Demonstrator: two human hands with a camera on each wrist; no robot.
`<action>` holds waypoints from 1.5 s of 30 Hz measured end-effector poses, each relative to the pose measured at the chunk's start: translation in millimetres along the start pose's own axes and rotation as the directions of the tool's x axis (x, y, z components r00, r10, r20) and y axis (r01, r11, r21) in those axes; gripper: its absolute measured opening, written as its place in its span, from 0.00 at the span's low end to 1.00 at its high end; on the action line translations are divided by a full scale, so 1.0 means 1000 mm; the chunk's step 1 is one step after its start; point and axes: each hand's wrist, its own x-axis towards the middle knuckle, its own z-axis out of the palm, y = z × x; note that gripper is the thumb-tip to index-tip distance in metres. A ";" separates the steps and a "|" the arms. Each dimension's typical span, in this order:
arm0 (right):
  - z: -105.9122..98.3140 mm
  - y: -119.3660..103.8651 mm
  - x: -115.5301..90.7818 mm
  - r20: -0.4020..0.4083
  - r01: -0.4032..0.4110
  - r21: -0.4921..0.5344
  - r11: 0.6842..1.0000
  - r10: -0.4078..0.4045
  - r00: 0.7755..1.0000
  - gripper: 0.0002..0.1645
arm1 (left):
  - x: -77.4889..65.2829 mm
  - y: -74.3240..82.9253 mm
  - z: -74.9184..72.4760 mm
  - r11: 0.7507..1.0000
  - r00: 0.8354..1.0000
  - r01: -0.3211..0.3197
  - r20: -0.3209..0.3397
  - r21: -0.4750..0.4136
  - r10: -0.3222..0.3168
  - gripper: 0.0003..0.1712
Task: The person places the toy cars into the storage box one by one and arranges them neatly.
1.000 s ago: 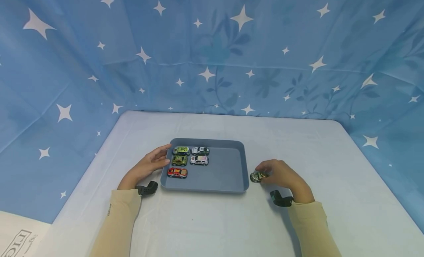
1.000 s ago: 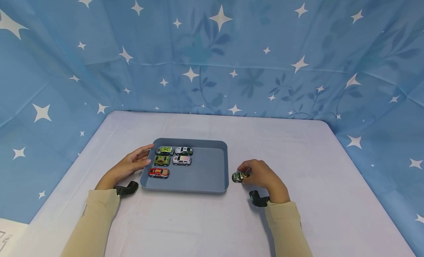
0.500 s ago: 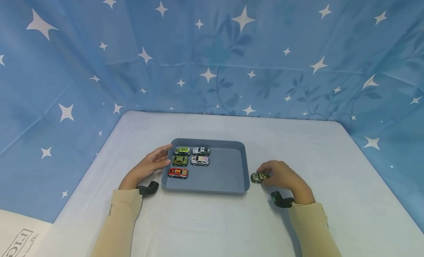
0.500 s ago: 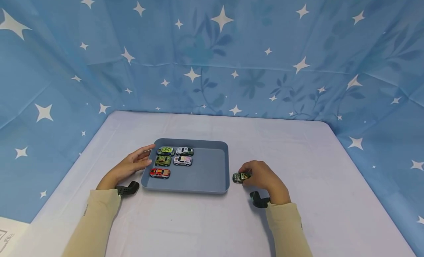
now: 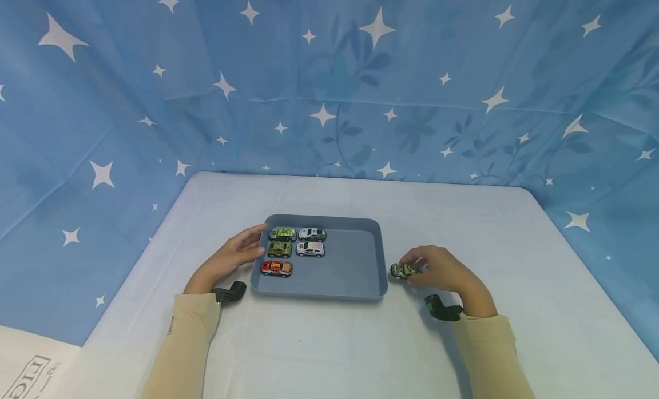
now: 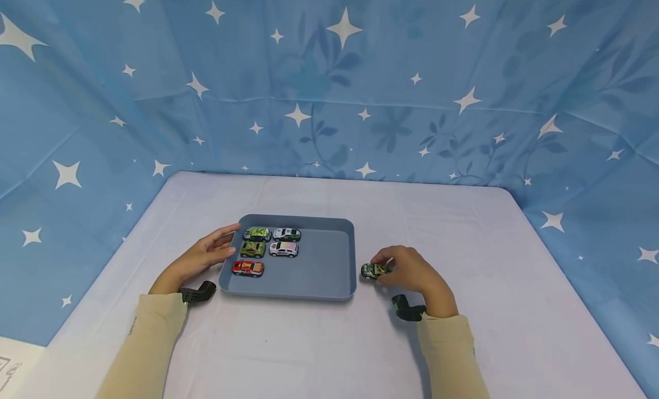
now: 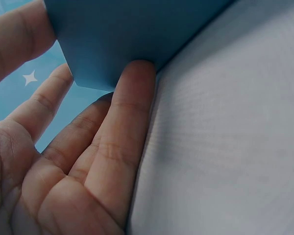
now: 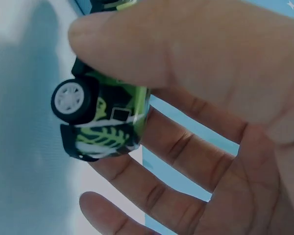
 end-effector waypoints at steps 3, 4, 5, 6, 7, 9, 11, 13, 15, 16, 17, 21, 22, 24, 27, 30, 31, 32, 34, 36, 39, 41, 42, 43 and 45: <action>0.000 0.000 0.001 0.002 0.003 0.005 1.000 -0.003 1.000 0.19 | 0.000 -0.001 0.000 1.000 1.000 0.002 -0.001 0.007 -0.002 0.43; -0.001 0.000 0.001 0.003 0.007 0.006 1.000 -0.007 1.000 0.19 | 0.000 -0.001 -0.001 1.000 1.000 0.003 -0.003 0.006 -0.003 0.43; -0.001 0.000 0.001 0.005 0.011 0.005 1.000 -0.011 1.000 0.19 | 0.000 -0.001 -0.001 1.000 1.000 0.002 -0.001 0.009 -0.002 0.43; -0.001 0.000 0.001 0.005 0.010 0.006 1.000 -0.010 1.000 0.19 | 0.000 -0.001 -0.001 1.000 1.000 0.001 0.000 0.012 -0.001 0.43; -0.001 0.000 0.001 0.003 0.010 0.008 1.000 -0.010 1.000 0.19 | 0.000 -0.002 -0.001 1.000 1.000 -0.001 0.001 0.014 0.001 0.44; -0.001 0.000 0.002 0.000 0.021 0.005 1.000 -0.021 1.000 0.19 | 0.000 -0.001 -0.002 1.000 1.000 0.004 0.000 0.009 -0.004 0.43; -0.001 0.000 0.001 -0.004 0.037 0.003 0.999 -0.037 0.999 0.19 | 0.000 -0.001 -0.002 1.000 1.000 0.007 0.001 0.007 -0.007 0.44; -0.001 -0.001 0.001 -0.009 0.049 0.005 0.999 -0.049 0.999 0.19 | 0.000 -0.001 -0.002 1.000 1.000 0.008 0.003 0.005 -0.008 0.44; -0.001 -0.001 0.000 -0.010 0.066 0.002 0.998 -0.066 0.998 0.19 | 0.000 -0.001 -0.001 1.000 1.000 0.009 0.004 0.000 -0.009 0.44; -0.001 -0.002 0.001 -0.011 0.072 0.004 0.997 -0.072 0.997 0.19 | 0.000 -0.001 -0.002 1.000 1.000 0.009 0.003 0.000 -0.009 0.43; -0.001 -0.002 0.001 -0.012 0.078 0.002 0.997 -0.078 0.997 0.19 | 0.000 0.000 -0.002 1.000 1.000 0.007 0.005 0.001 -0.007 0.44; -0.001 -0.004 0.002 -0.016 0.100 -0.007 0.995 -0.100 0.995 0.19 | 0.000 -0.001 -0.002 1.000 1.000 0.003 0.005 -0.004 -0.003 0.43; -0.001 -0.004 0.002 -0.017 0.101 -0.006 0.995 -0.101 0.995 0.18 | 0.000 -0.001 -0.002 1.000 1.000 0.000 0.009 -0.002 0.000 0.43; -0.002 -0.005 0.001 -0.019 0.105 -0.009 0.994 -0.105 0.994 0.18 | 0.000 -0.001 -0.002 1.000 1.000 0.000 0.010 -0.008 0.000 0.43; -0.002 -0.007 0.000 -0.021 0.103 -0.004 0.995 -0.103 0.994 0.18 | -0.001 -0.002 -0.002 1.000 1.000 -0.002 0.015 -0.012 0.002 0.44; -0.001 -0.009 0.000 -0.022 0.107 -0.004 0.994 -0.107 0.994 0.18 | 0.000 -0.002 -0.003 1.000 1.000 -0.004 0.018 -0.014 0.004 0.44; -0.001 -0.009 0.000 -0.023 0.106 -0.003 0.994 -0.106 0.994 0.18 | 0.000 -0.002 -0.003 1.000 1.000 -0.005 0.019 -0.017 0.006 0.44; -0.001 -0.010 0.000 -0.024 0.110 -0.003 0.994 -0.110 0.994 0.18 | 0.000 -0.003 -0.003 1.000 1.000 -0.007 0.020 -0.017 0.007 0.44; -0.001 -0.011 -0.001 -0.025 0.123 -0.005 0.992 -0.123 0.992 0.18 | 0.001 -0.003 -0.003 1.000 1.000 -0.008 0.018 -0.020 0.009 0.44; -0.001 -0.013 -0.001 -0.028 0.134 -0.005 0.991 -0.134 0.991 0.18 | 0.001 -0.003 -0.002 1.000 1.000 -0.006 0.017 -0.025 0.007 0.44; 0.000 -0.016 -0.001 -0.032 0.147 -0.009 0.989 -0.147 0.989 0.18 | 0.001 -0.003 -0.002 1.000 1.000 -0.011 0.020 -0.016 0.011 0.44; 0.001 -0.017 0.000 -0.033 0.149 -0.013 0.989 -0.149 0.988 0.18 | 0.001 -0.003 -0.002 1.000 1.000 -0.008 0.018 -0.019 0.008 0.44; 0.001 -0.018 0.000 -0.035 0.148 -0.013 0.989 -0.149 0.988 0.18 | 0.001 -0.003 -0.002 1.000 1.000 -0.007 0.018 -0.019 0.008 0.44; 0.002 -0.018 0.001 -0.034 0.151 -0.016 0.988 -0.151 0.988 0.18 | 0.000 -0.003 -0.002 1.000 1.000 -0.008 0.017 -0.019 0.009 0.44; 0.003 -0.019 0.002 -0.031 0.160 -0.022 0.987 -0.160 0.987 0.18 | 0.000 -0.002 -0.003 1.000 1.000 -0.006 0.012 -0.023 0.006 0.44</action>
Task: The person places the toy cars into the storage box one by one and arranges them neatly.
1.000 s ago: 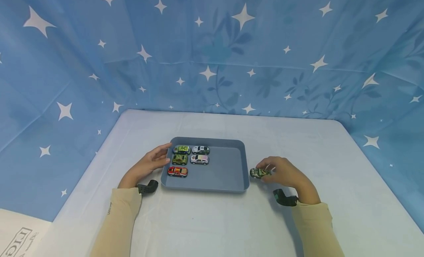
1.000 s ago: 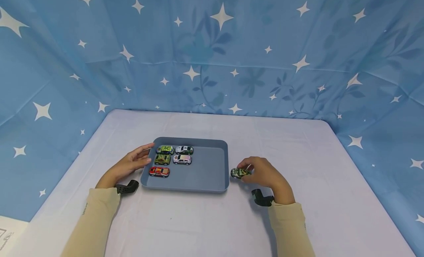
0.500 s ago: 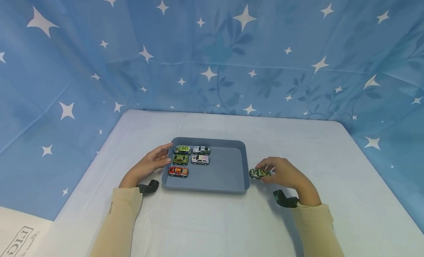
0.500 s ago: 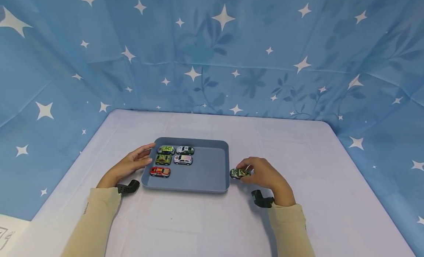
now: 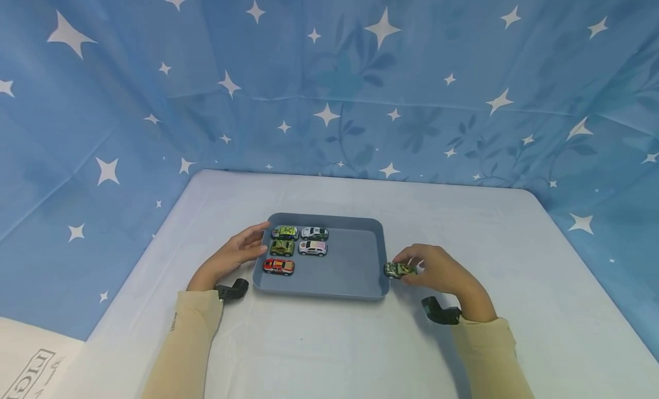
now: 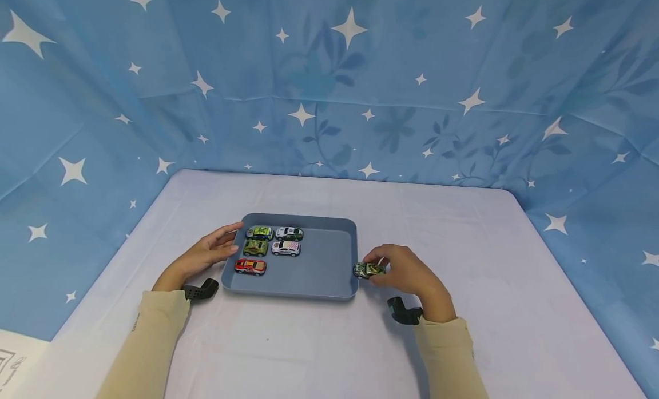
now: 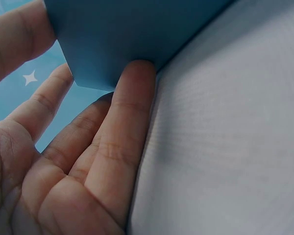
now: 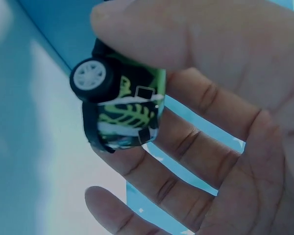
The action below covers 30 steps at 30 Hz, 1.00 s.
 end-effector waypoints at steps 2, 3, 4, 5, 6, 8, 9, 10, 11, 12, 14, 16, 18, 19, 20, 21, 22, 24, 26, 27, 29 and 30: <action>0.001 -0.001 0.002 0.000 -0.002 -0.001 1.000 0.002 1.000 0.18 | 0.000 0.001 0.000 1.000 1.000 0.001 -0.003 -0.001 -0.001 0.44; 0.001 -0.001 0.003 -0.001 0.001 -0.004 1.000 -0.001 1.000 0.18 | -0.001 0.001 0.000 1.000 1.000 -0.001 -0.002 0.003 0.001 0.44; 0.001 -0.001 0.003 -0.001 0.004 -0.007 1.000 -0.004 1.000 0.18 | 0.000 0.001 0.000 1.000 1.000 -0.003 -0.002 0.007 0.003 0.44; 0.002 -0.002 0.004 -0.003 0.006 -0.008 1.000 -0.006 1.000 0.18 | 0.000 0.001 0.000 1.000 1.000 -0.001 -0.004 0.008 0.001 0.44; 0.002 -0.002 0.005 -0.006 0.014 -0.010 1.000 -0.014 1.000 0.18 | 0.000 0.001 0.000 1.000 1.000 -0.002 -0.004 0.010 0.002 0.44; 0.003 -0.004 0.006 -0.013 0.018 -0.010 1.000 -0.019 1.000 0.18 | 0.000 0.000 0.000 1.000 1.000 -0.004 -0.001 0.018 0.004 0.44; 0.003 -0.004 0.007 -0.016 0.021 -0.008 1.000 -0.021 1.000 0.18 | 0.000 0.000 0.000 1.000 1.000 -0.006 0.001 0.023 0.006 0.44; 0.004 -0.006 0.008 -0.017 0.025 -0.006 1.000 -0.025 1.000 0.18 | 0.000 0.000 0.000 1.000 1.000 -0.006 0.001 0.022 0.006 0.44; 0.004 -0.006 0.008 -0.017 0.028 -0.002 1.000 -0.028 0.999 0.18 | 0.000 0.000 0.000 1.000 1.000 -0.004 0.001 0.020 0.004 0.44; 0.005 -0.007 0.009 -0.016 0.032 0.000 0.999 -0.032 0.999 0.18 | 0.000 0.000 0.000 1.000 1.000 -0.005 0.001 0.019 0.005 0.44; 0.005 -0.009 0.010 -0.013 0.026 0.003 1.000 -0.026 1.000 0.17 | 0.000 -0.001 0.000 1.000 1.000 -0.008 0.002 0.017 0.008 0.44; 0.006 -0.011 0.011 -0.010 0.019 0.002 1.000 -0.019 1.000 0.17 | 0.000 -0.001 0.001 1.000 1.000 -0.005 -0.001 0.000 0.005 0.43; 0.008 -0.013 0.012 -0.008 0.015 -0.002 1.000 -0.015 1.000 0.17 | 0.000 -0.002 0.001 1.000 1.000 -0.008 0.000 -0.002 0.008 0.43; 0.008 -0.014 0.012 -0.008 0.014 -0.003 1.000 -0.014 1.000 0.17 | 0.000 -0.002 0.001 1.000 1.000 -0.014 0.002 0.004 0.014 0.43; 0.009 -0.015 0.013 -0.006 0.013 -0.002 1.000 -0.013 1.000 0.17 | 0.000 -0.002 0.001 1.000 1.000 -0.016 0.003 0.008 0.016 0.43; 0.009 -0.016 0.013 -0.005 0.016 -0.001 1.000 -0.016 1.000 0.18 | 0.000 -0.002 0.001 1.000 1.000 -0.018 0.003 0.009 0.018 0.43; 0.010 -0.017 0.014 -0.004 0.020 0.001 1.000 -0.020 1.000 0.18 | 0.000 -0.002 0.001 1.000 1.000 -0.018 0.003 0.009 0.018 0.43; 0.011 -0.019 0.015 0.000 0.030 0.005 1.000 -0.030 1.000 0.18 | 0.000 -0.002 0.001 1.000 1.000 -0.022 0.004 0.012 0.022 0.43; 0.013 -0.020 0.016 0.003 0.032 0.010 0.999 -0.032 0.999 0.18 | 0.000 -0.001 0.001 1.000 1.000 -0.023 0.006 0.008 0.023 0.43; 0.013 -0.021 0.016 0.004 0.036 0.010 0.999 -0.036 0.999 0.18 | 0.000 -0.001 0.001 1.000 1.000 -0.024 0.006 0.005 0.024 0.43; 0.014 -0.022 0.017 0.005 0.040 0.011 0.999 -0.040 0.999 0.18 | 0.000 0.000 0.001 1.000 1.000 -0.025 0.008 0.006 0.025 0.44; 0.015 -0.022 0.018 0.004 0.041 0.011 0.999 -0.041 0.999 0.18 | 0.000 0.000 0.001 1.000 1.000 -0.025 0.009 0.008 0.025 0.44</action>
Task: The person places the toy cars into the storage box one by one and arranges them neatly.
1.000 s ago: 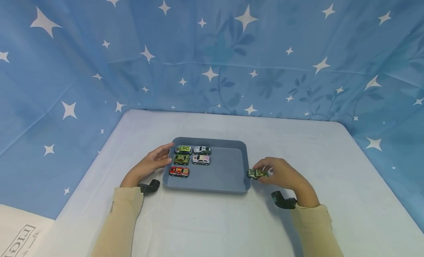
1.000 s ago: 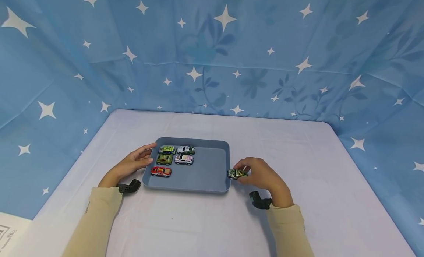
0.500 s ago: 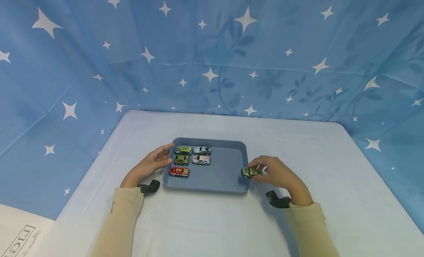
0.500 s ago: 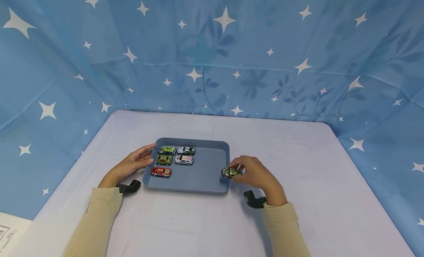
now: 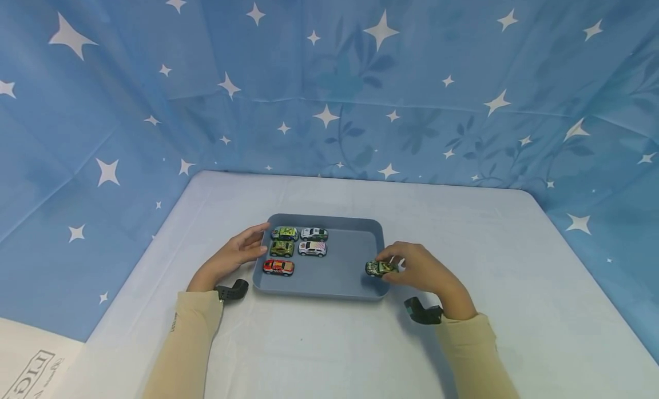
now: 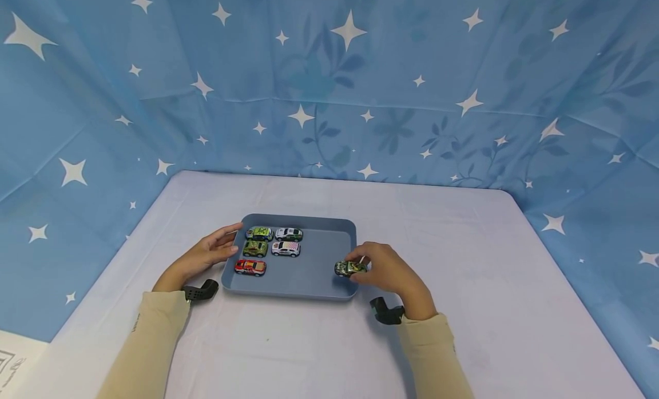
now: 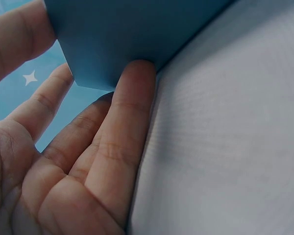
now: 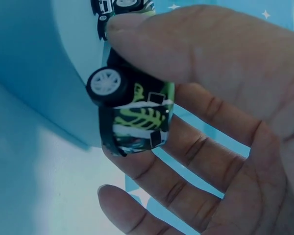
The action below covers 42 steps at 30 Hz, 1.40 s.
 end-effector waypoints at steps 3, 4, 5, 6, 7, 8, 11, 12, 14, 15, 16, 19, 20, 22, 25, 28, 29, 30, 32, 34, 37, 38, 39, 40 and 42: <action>0.001 -0.001 0.001 0.000 0.004 0.000 1.000 -0.004 1.000 0.18 | 0.000 0.000 0.000 1.000 1.000 0.006 -0.002 0.000 -0.006 0.44; 0.002 -0.001 0.002 -0.001 0.004 0.001 1.000 -0.004 1.000 0.18 | 0.000 0.000 0.000 1.000 1.000 0.008 -0.002 0.000 -0.008 0.44; 0.002 -0.002 0.002 0.000 0.005 0.003 1.000 -0.005 1.000 0.18 | 0.000 0.000 0.000 1.000 1.000 0.009 -0.003 0.000 -0.009 0.44; 0.003 -0.002 0.002 0.002 0.006 0.003 1.000 -0.006 1.000 0.18 | 0.000 0.000 0.000 1.000 1.000 0.010 -0.003 0.000 -0.010 0.44; 0.003 -0.003 0.003 0.003 0.009 0.003 1.000 -0.009 1.000 0.18 | 0.000 0.000 0.000 1.000 1.000 0.011 -0.003 -0.002 -0.011 0.44; 0.004 -0.003 0.004 0.005 0.007 0.004 1.000 -0.007 1.000 0.18 | 0.000 -0.001 0.000 1.000 1.000 0.013 -0.004 -0.003 -0.013 0.44; 0.005 -0.005 0.006 0.010 0.011 -0.003 1.000 -0.011 1.000 0.18 | 0.000 0.000 0.000 1.000 1.000 0.013 -0.002 -0.003 -0.013 0.44; 0.006 -0.006 0.007 0.011 0.014 -0.006 1.000 -0.014 1.000 0.19 | 0.000 0.000 0.000 1.000 1.000 0.014 -0.002 -0.004 -0.014 0.44; 0.007 -0.008 0.009 0.015 0.011 -0.005 1.000 -0.011 1.000 0.19 | 0.000 0.000 0.000 1.000 1.000 0.014 -0.004 -0.002 -0.014 0.44; 0.008 -0.009 0.010 0.017 0.008 -0.004 1.000 -0.008 1.000 0.19 | 0.000 0.000 0.000 1.000 1.000 0.013 -0.003 -0.002 -0.013 0.44; 0.008 -0.011 0.012 0.020 0.004 0.000 1.000 -0.004 1.000 0.19 | 0.000 0.000 0.000 1.000 1.000 0.013 -0.005 -0.003 -0.013 0.44; 0.011 -0.014 0.016 0.028 -0.018 0.010 1.000 0.017 0.999 0.19 | 0.000 0.001 -0.001 1.000 1.000 0.014 -0.007 -0.002 -0.014 0.44; 0.012 -0.015 0.017 0.029 -0.025 0.013 1.000 0.024 0.999 0.19 | 0.000 0.000 -0.001 1.000 1.000 0.015 -0.007 -0.003 -0.015 0.44; 0.014 -0.015 0.019 0.028 -0.034 0.017 0.999 0.034 0.999 0.19 | 0.000 0.000 -0.001 1.000 1.000 0.016 -0.006 -0.001 -0.016 0.44; 0.017 -0.016 0.022 0.029 -0.032 0.016 0.999 0.032 0.999 0.19 | 0.000 -0.001 -0.001 1.000 1.000 0.017 -0.005 0.001 -0.017 0.44; 0.019 -0.017 0.024 0.034 -0.022 0.011 1.000 0.022 0.999 0.19 | 0.001 -0.002 -0.001 1.000 1.000 0.024 -0.007 -0.002 -0.024 0.44; 0.019 -0.018 0.024 0.036 -0.017 0.008 1.000 0.017 0.999 0.19 | 0.001 -0.002 -0.001 1.000 1.000 0.022 -0.004 0.004 -0.022 0.44; 0.020 -0.019 0.025 0.037 -0.014 0.007 1.000 0.014 0.999 0.19 | 0.001 -0.002 -0.001 1.000 1.000 0.019 -0.003 0.009 -0.019 0.45; 0.020 -0.020 0.026 0.040 -0.010 0.005 1.000 0.010 0.999 0.19 | 0.001 -0.002 -0.001 1.000 1.000 0.022 -0.004 0.006 -0.022 0.45; 0.021 -0.021 0.028 0.042 -0.010 0.001 1.000 0.010 0.999 0.19 | 0.000 -0.001 -0.001 1.000 1.000 0.021 -0.005 0.008 -0.021 0.44; 0.022 -0.022 0.030 0.048 -0.010 0.002 1.000 0.010 0.999 0.19 | 0.000 0.000 -0.001 1.000 1.000 0.023 -0.009 -0.002 -0.023 0.44; 0.023 -0.022 0.031 0.050 -0.009 0.004 1.000 0.008 0.999 0.19 | 0.000 0.000 -0.001 1.000 1.000 0.022 -0.010 -0.002 -0.022 0.44; 0.023 -0.022 0.032 0.053 -0.008 0.007 1.000 0.008 0.999 0.19 | 0.000 0.000 -0.001 1.000 1.000 0.020 -0.009 0.001 -0.020 0.44; 0.023 -0.023 0.032 0.056 -0.007 0.011 1.000 0.006 0.998 0.19 | 0.000 0.000 -0.001 1.000 1.000 0.016 -0.007 0.003 -0.016 0.44; 0.024 -0.023 0.033 0.059 -0.007 0.017 1.000 0.006 0.998 0.19 | 0.000 0.000 0.000 1.000 1.000 0.013 -0.005 0.001 -0.013 0.45</action>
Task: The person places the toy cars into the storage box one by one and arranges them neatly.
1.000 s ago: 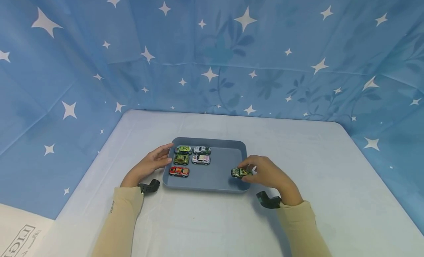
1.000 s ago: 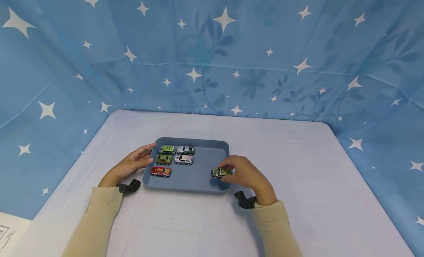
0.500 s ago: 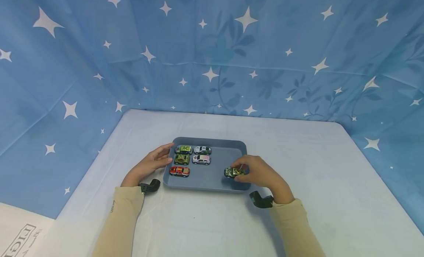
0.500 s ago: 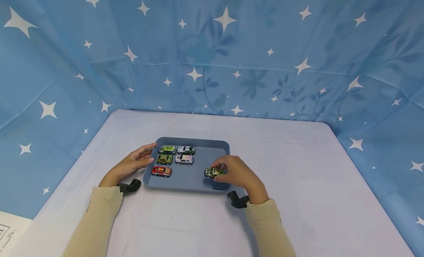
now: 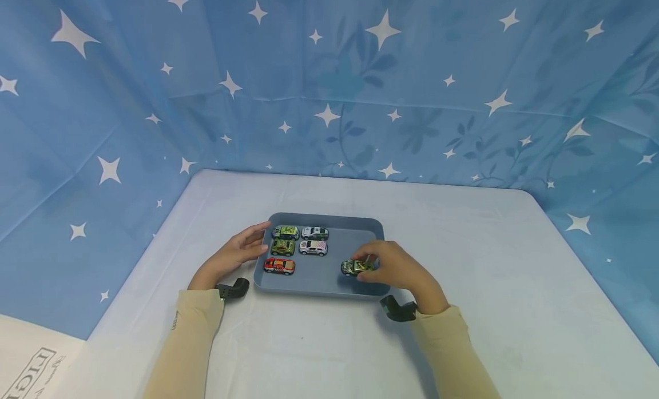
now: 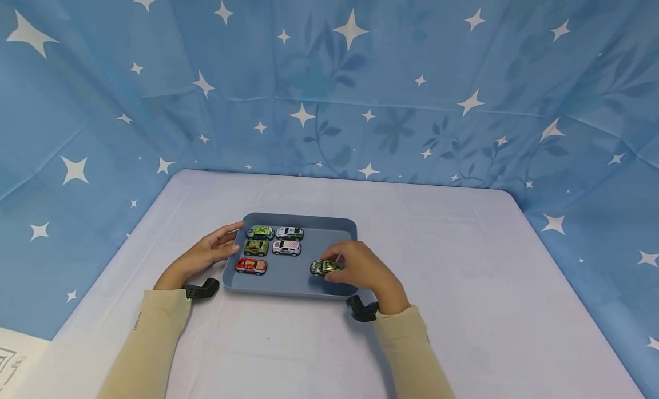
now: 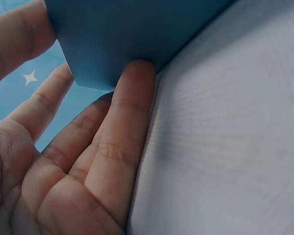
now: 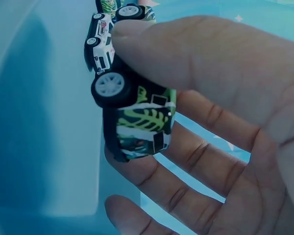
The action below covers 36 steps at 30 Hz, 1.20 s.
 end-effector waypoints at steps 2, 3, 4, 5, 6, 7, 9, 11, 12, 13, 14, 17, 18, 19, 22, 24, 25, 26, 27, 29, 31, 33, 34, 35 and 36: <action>0.001 0.000 0.001 0.003 -0.001 0.005 1.000 0.001 1.000 0.19 | 0.000 0.000 0.000 1.000 1.000 0.000 0.000 -0.006 0.000 0.45; 0.002 0.001 0.002 0.003 0.000 0.006 1.000 0.000 1.000 0.19 | 0.000 0.000 0.000 1.000 1.000 -0.001 0.001 -0.007 0.001 0.45; 0.002 0.001 0.003 0.003 0.002 0.004 1.000 -0.002 1.000 0.19 | 0.000 0.000 0.000 1.000 1.000 -0.002 0.000 -0.010 0.002 0.45; 0.002 0.001 0.003 0.003 0.006 0.002 1.000 -0.006 1.000 0.19 | 0.000 0.000 0.000 1.000 1.000 -0.001 0.000 -0.015 0.001 0.45; 0.003 0.000 0.004 0.003 0.013 0.000 1.000 -0.013 1.000 0.19 | 0.000 0.000 0.000 1.000 1.000 -0.002 0.000 -0.015 0.002 0.45; 0.003 0.000 0.005 0.002 0.018 -0.005 1.000 -0.018 1.000 0.19 | -0.001 0.001 0.001 1.000 1.000 -0.002 -0.001 -0.016 0.002 0.45; 0.004 -0.001 0.006 0.002 0.025 -0.008 1.000 -0.025 1.000 0.19 | -0.001 0.002 0.001 1.000 1.000 -0.002 -0.001 -0.017 0.002 0.45; 0.005 -0.002 0.008 0.002 0.026 -0.010 1.000 -0.026 1.000 0.19 | -0.001 0.002 0.001 1.000 1.000 -0.001 0.000 -0.019 0.001 0.45; 0.005 -0.002 0.009 0.003 0.022 -0.009 1.000 -0.022 1.000 0.19 | -0.001 0.002 0.001 1.000 1.000 -0.001 0.001 -0.016 0.001 0.45; 0.006 -0.002 0.010 0.004 0.019 -0.009 1.000 -0.019 1.000 0.19 | -0.001 0.002 0.001 1.000 1.000 0.001 0.000 -0.017 -0.001 0.45; 0.006 -0.003 0.011 0.004 0.016 -0.009 1.000 -0.016 1.000 0.19 | -0.001 0.002 0.001 1.000 1.000 0.001 0.000 -0.018 -0.001 0.45; 0.008 -0.005 0.015 0.008 0.010 -0.010 1.000 -0.010 1.000 0.19 | 0.000 0.001 0.001 1.000 1.000 -0.001 0.002 -0.019 0.001 0.45; 0.009 -0.006 0.016 0.009 0.009 -0.011 1.000 -0.009 1.000 0.19 | 0.000 0.000 0.001 1.000 1.000 -0.003 0.001 -0.019 0.003 0.45; 0.010 -0.006 0.017 0.011 0.008 -0.014 1.000 -0.008 1.000 0.19 | 0.000 0.000 0.001 1.000 1.000 -0.004 0.001 -0.022 0.004 0.45; 0.011 -0.008 0.021 0.017 0.003 -0.018 1.000 -0.002 1.000 0.18 | 0.000 0.000 0.001 1.000 1.000 -0.009 0.002 -0.026 0.009 0.45; 0.012 -0.009 0.023 0.022 -0.002 -0.018 1.000 0.002 1.000 0.18 | 0.000 0.000 0.001 1.000 1.000 -0.011 0.002 -0.029 0.011 0.45; 0.013 -0.010 0.023 0.025 -0.004 -0.020 1.000 0.004 1.000 0.18 | 0.000 0.000 0.001 1.000 1.000 -0.011 0.003 -0.029 0.011 0.45; 0.013 -0.010 0.024 0.027 -0.004 -0.021 1.000 0.005 1.000 0.18 | 0.000 0.000 0.001 1.000 1.000 -0.010 0.003 -0.028 0.010 0.45; 0.013 -0.011 0.025 0.029 -0.005 -0.022 1.000 0.005 1.000 0.18 | 0.000 0.000 0.000 1.000 1.000 -0.009 0.003 -0.027 0.009 0.45; 0.014 -0.013 0.026 0.033 -0.005 -0.024 1.000 0.006 0.999 0.17 | 0.000 0.000 0.000 1.000 1.000 -0.007 0.005 -0.026 0.007 0.45; 0.014 -0.015 0.027 0.035 -0.005 -0.027 1.000 0.005 0.999 0.17 | 0.000 0.000 0.000 1.000 1.000 -0.006 0.006 -0.021 0.006 0.45; 0.015 -0.016 0.028 0.035 -0.008 -0.031 0.999 0.009 0.999 0.17 | 0.000 -0.001 0.000 1.000 1.000 0.000 0.003 -0.019 0.000 0.45; 0.015 -0.017 0.028 0.035 -0.011 -0.034 0.999 0.012 0.999 0.17 | 0.000 -0.001 0.000 1.000 1.000 0.003 0.001 -0.020 -0.003 0.44; 0.015 -0.018 0.029 0.035 -0.017 -0.036 0.999 0.018 0.999 0.17 | 0.000 -0.001 0.000 1.000 1.000 0.004 0.000 -0.016 -0.004 0.45; 0.016 -0.019 0.030 0.035 -0.021 -0.037 0.999 0.023 0.999 0.17 | 0.000 -0.001 0.000 1.000 1.000 0.007 -0.002 -0.013 -0.007 0.45</action>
